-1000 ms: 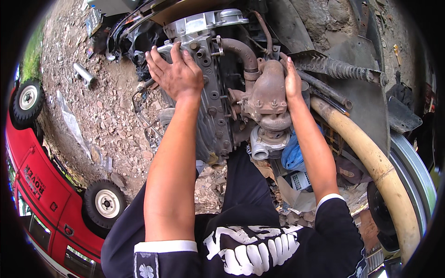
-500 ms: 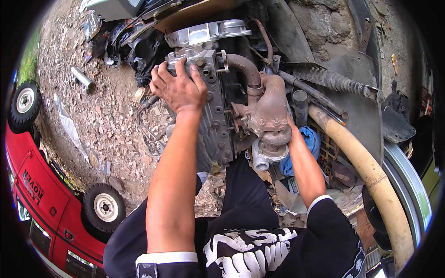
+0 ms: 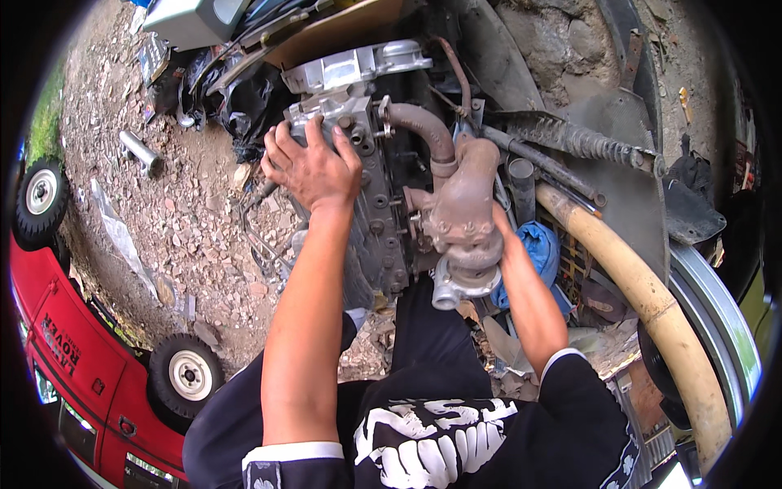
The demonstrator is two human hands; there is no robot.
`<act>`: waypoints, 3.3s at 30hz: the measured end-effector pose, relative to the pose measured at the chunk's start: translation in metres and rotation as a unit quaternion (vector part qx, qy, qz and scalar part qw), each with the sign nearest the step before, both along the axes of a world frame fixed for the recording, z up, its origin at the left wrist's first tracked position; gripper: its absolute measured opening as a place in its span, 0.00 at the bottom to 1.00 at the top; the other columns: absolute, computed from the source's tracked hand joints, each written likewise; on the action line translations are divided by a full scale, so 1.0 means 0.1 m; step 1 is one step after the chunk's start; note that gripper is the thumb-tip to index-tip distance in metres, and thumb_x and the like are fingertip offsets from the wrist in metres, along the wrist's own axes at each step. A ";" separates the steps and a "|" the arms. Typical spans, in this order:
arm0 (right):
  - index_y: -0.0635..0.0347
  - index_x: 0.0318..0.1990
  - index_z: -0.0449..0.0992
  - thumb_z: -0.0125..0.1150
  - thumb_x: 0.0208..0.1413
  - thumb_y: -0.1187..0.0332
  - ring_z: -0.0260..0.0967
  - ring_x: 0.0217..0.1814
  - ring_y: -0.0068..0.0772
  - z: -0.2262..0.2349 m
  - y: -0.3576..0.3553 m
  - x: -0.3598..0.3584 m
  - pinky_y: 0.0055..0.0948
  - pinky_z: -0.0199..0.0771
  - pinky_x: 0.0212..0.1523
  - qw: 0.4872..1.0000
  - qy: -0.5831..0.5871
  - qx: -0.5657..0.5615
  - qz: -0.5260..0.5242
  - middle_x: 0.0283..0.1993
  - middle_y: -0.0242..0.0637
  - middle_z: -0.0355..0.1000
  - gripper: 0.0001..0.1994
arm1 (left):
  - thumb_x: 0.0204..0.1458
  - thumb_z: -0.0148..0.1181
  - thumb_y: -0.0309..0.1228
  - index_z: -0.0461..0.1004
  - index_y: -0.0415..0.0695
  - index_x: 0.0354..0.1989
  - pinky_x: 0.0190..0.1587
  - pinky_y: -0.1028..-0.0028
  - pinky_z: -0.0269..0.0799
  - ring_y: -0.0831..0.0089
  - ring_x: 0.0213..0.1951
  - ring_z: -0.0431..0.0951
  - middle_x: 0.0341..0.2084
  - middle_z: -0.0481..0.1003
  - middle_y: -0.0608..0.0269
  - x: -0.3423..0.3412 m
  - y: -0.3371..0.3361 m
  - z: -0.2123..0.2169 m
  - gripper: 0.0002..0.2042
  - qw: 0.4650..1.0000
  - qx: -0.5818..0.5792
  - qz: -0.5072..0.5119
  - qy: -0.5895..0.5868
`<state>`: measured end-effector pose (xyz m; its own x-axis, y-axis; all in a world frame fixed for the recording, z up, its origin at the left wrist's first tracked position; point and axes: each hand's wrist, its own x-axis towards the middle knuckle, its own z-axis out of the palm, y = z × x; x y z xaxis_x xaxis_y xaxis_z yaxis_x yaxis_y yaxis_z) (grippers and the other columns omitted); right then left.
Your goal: The person removes an exhaust manifold from an engine block, then uses a wrench to loosen bolts and separate the manifold into smaller pieces. The person also uses a metal rod to clean the inside of the manifold sections.
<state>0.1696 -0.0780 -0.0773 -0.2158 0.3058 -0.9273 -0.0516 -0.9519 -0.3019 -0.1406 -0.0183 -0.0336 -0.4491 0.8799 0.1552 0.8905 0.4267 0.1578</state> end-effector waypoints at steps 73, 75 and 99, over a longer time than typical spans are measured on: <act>0.54 0.37 0.77 0.60 0.54 0.58 0.74 0.40 0.40 -0.27 0.85 0.22 0.47 0.74 0.42 0.988 -0.051 0.006 -0.146 0.37 0.40 0.76 0.11 | 0.52 0.59 0.39 0.78 0.47 0.48 0.73 0.49 0.46 0.47 0.66 0.59 0.58 0.66 0.46 -0.02 -0.04 0.06 0.17 1.000 0.009 0.010 -0.026; 0.57 0.40 0.78 0.62 0.52 0.61 0.74 0.41 0.42 0.05 0.83 0.05 0.46 0.75 0.43 0.978 -0.080 0.020 -0.190 0.39 0.42 0.76 0.12 | 0.52 0.59 0.39 0.78 0.46 0.48 0.73 0.48 0.46 0.47 0.66 0.59 0.58 0.66 0.46 -0.06 -0.06 0.06 0.17 1.000 0.008 0.011 -0.014; 0.68 0.46 0.80 0.66 0.60 0.54 0.77 0.37 0.32 -0.49 1.07 0.05 0.31 0.78 0.41 0.952 -0.083 0.210 -0.208 0.42 0.41 0.78 0.22 | 0.54 0.59 0.36 0.78 0.48 0.48 0.70 0.48 0.49 0.46 0.65 0.59 0.57 0.66 0.46 -0.04 -0.04 0.05 0.15 1.000 0.009 -0.011 -0.004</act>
